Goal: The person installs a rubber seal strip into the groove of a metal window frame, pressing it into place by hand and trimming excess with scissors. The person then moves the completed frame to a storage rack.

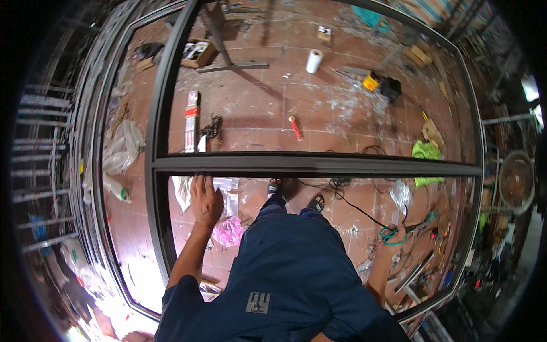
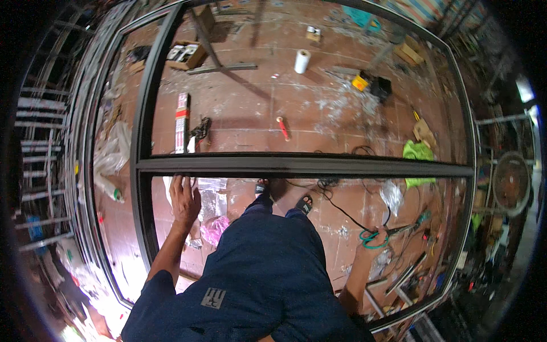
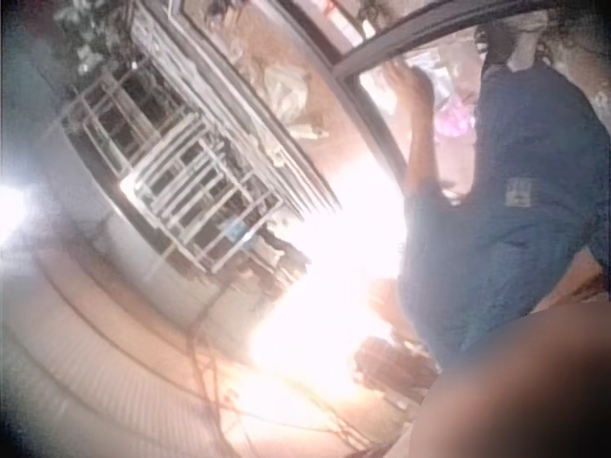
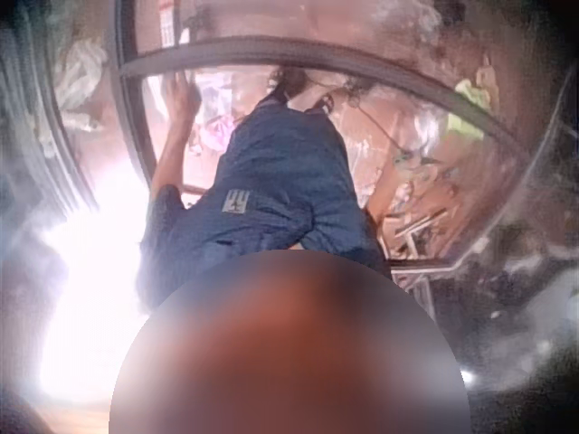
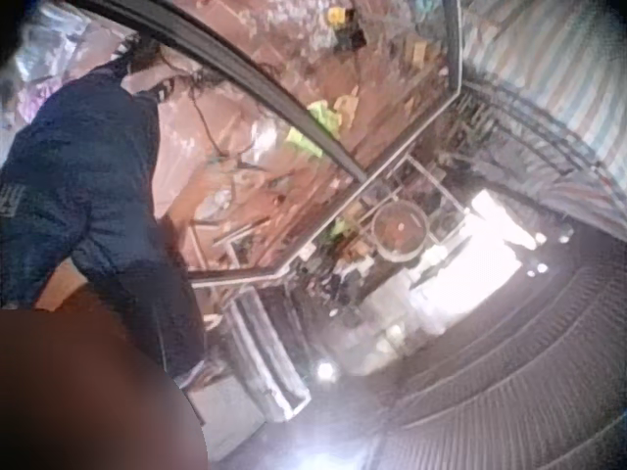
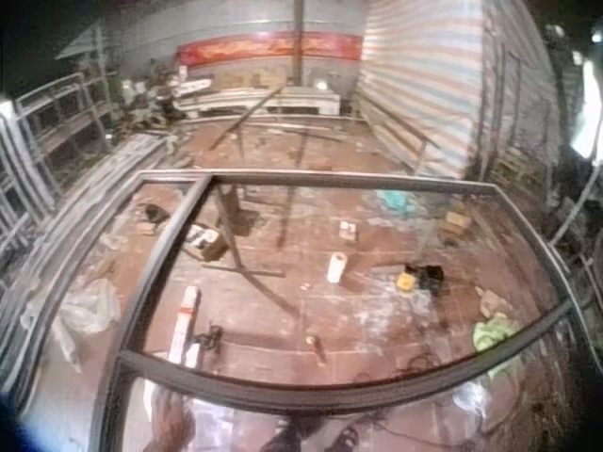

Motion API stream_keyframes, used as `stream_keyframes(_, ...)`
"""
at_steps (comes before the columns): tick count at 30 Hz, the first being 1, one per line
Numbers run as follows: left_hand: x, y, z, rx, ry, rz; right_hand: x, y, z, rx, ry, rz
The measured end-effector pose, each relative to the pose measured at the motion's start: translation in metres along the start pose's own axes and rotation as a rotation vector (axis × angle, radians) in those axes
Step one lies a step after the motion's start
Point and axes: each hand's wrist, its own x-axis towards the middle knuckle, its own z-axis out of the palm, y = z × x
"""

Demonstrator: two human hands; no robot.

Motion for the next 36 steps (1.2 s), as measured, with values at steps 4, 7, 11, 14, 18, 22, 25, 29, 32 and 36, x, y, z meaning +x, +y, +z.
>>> stream_keyframes(4, 0.005, 0.073, 0.013, -0.115, -0.079, 0.215, -0.004, 0.013, -0.039, 0.026, 0.122, 0.049)
stream_keyframes(7, 0.013, 0.134, 0.023, -0.155, -0.149, 0.354, -0.018, 0.013, -0.055, 0.008, 0.230, 0.029)
stream_keyframes(11, 0.025, 0.217, 0.046, -0.150, -0.158, 0.523, -0.026, 0.004, -0.081, 0.034, 0.280, 0.024)
stream_keyframes(14, 0.038, 0.293, 0.064, -0.225, -0.207, 0.626, -0.026, -0.003, -0.111, 0.070, 0.273, -0.003)
stream_keyframes(18, 0.051, 0.391, 0.089, -0.274, -0.107, 0.778, -0.014, -0.008, -0.173, 0.121, 0.312, 0.043)
stream_keyframes(22, 0.058, 0.470, 0.101, -0.278, -0.134, 0.815, -0.005, -0.018, -0.221, 0.109, 0.387, 0.041)
stream_keyframes(25, 0.055, 0.512, 0.104, -0.273, -0.201, 0.748, -0.002, -0.018, -0.255, 0.191, 0.504, -0.027)
stream_keyframes(29, 0.056, 0.520, 0.103, -0.332, -0.229, 0.641, -0.008, -0.040, -0.275, 0.201, 0.551, -0.046)
stream_keyframes(32, 0.070, 0.529, 0.088, -0.330, -0.296, 0.673, -0.003, -0.036, -0.287, 0.195, 0.634, -0.050)
stream_keyframes(36, 0.084, 0.569, 0.079, -0.231, -0.360, 0.722, 0.025, -0.056, -0.277, 0.239, 0.719, -0.037)
